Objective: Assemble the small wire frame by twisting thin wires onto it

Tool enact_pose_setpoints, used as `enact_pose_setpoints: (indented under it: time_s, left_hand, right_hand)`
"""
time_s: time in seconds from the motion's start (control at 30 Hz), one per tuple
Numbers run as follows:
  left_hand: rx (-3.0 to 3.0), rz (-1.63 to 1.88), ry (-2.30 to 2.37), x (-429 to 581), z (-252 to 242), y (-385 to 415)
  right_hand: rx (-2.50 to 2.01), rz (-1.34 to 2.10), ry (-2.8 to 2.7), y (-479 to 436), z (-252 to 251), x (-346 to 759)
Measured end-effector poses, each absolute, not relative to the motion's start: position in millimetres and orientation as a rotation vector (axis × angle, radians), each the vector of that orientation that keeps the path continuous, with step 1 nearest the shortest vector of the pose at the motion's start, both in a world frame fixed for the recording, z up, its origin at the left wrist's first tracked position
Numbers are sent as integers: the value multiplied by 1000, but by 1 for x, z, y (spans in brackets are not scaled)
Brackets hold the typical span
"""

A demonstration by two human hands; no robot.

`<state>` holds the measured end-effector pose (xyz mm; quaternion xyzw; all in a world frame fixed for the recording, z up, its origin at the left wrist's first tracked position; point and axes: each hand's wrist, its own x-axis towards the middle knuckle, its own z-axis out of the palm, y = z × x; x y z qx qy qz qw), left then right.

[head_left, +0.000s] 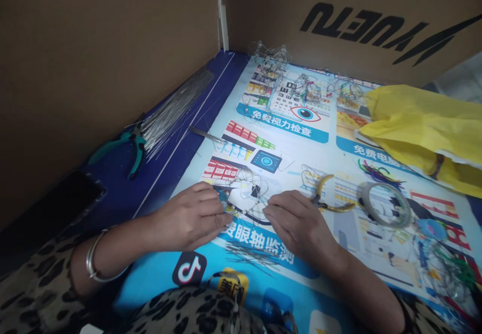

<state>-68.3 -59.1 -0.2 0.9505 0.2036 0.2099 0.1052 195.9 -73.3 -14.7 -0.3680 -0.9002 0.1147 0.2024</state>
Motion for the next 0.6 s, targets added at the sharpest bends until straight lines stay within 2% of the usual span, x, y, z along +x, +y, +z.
enact_pose_setpoints:
  time_s: [0.6]
  left_hand:
    - [2791,611,585,-68,-1,-59]
  right_hand:
    - [-1012,295,-2499,-73,-12,195]
